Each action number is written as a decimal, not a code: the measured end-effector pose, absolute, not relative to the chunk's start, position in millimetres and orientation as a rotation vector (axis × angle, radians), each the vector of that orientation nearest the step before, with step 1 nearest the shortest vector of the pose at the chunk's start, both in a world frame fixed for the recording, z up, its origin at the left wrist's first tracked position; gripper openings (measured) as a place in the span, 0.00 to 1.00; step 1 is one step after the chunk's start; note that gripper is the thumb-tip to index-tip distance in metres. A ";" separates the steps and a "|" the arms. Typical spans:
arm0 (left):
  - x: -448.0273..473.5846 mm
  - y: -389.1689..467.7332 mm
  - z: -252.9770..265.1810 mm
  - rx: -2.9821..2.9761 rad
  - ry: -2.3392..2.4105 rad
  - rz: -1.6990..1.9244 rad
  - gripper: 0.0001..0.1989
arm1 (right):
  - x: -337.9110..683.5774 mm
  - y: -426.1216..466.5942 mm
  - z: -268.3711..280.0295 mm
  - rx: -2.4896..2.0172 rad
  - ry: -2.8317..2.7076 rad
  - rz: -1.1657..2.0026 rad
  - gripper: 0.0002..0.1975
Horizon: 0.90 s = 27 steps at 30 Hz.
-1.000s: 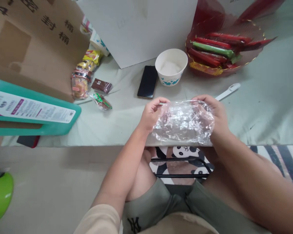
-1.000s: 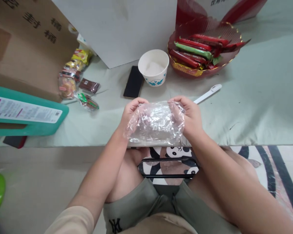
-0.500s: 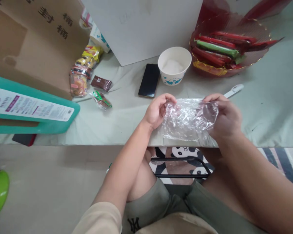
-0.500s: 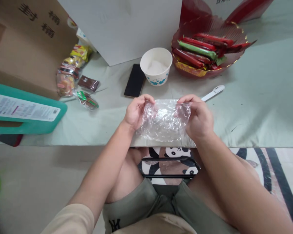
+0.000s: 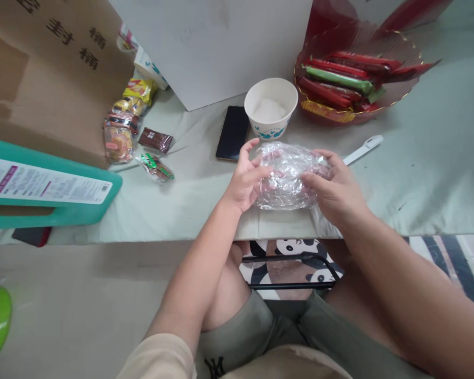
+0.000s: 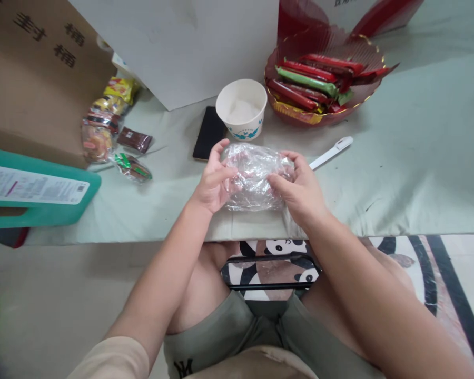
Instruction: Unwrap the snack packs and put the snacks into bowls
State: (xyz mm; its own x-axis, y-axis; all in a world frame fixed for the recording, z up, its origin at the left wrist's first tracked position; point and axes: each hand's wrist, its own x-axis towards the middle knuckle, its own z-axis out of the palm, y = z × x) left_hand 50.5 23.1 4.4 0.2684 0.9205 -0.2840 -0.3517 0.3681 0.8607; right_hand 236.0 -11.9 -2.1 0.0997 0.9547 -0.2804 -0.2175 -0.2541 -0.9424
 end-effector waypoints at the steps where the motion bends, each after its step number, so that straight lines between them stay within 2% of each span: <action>1: 49.6 23.2 4.3 0.759 0.904 0.942 0.34 | 236.5 -11.4 -1.7 -1.289 -0.818 1.374 0.31; 3: 48.5 22.5 3.8 0.770 0.907 0.864 0.28 | 236.8 -10.4 -0.5 -1.252 -0.757 1.385 0.36; 5: 48.2 20.9 3.7 0.789 0.923 0.833 0.22 | 236.0 -10.4 1.4 -1.205 -0.668 1.465 0.37; 10: 47.9 19.1 5.1 0.772 0.937 0.865 0.17 | 232.0 -15.0 6.7 -1.123 -0.687 1.782 0.22; 16: 47.4 24.3 1.6 0.856 1.099 0.942 0.10 | 228.1 -12.5 6.8 -1.302 -0.662 1.632 0.11; 22: 44.6 23.7 2.0 0.888 1.034 0.911 0.08 | 226.3 -8.9 5.4 -1.290 -0.615 1.513 0.12; 25: 44.4 24.3 2.3 0.887 1.014 0.992 0.03 | 226.8 -9.7 7.2 -1.237 -0.638 1.502 0.09; 27: 44.6 25.2 2.6 0.864 1.011 1.027 0.03 | 227.0 -10.3 9.1 -1.207 -0.650 1.503 0.07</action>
State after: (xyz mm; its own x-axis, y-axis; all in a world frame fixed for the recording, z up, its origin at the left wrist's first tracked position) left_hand 44.6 25.2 2.6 0.1842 0.9507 -0.2494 -0.2640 0.2923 0.9192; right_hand 227.0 -10.3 9.1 0.0627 0.9352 -0.3484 -0.3861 -0.2992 -0.8726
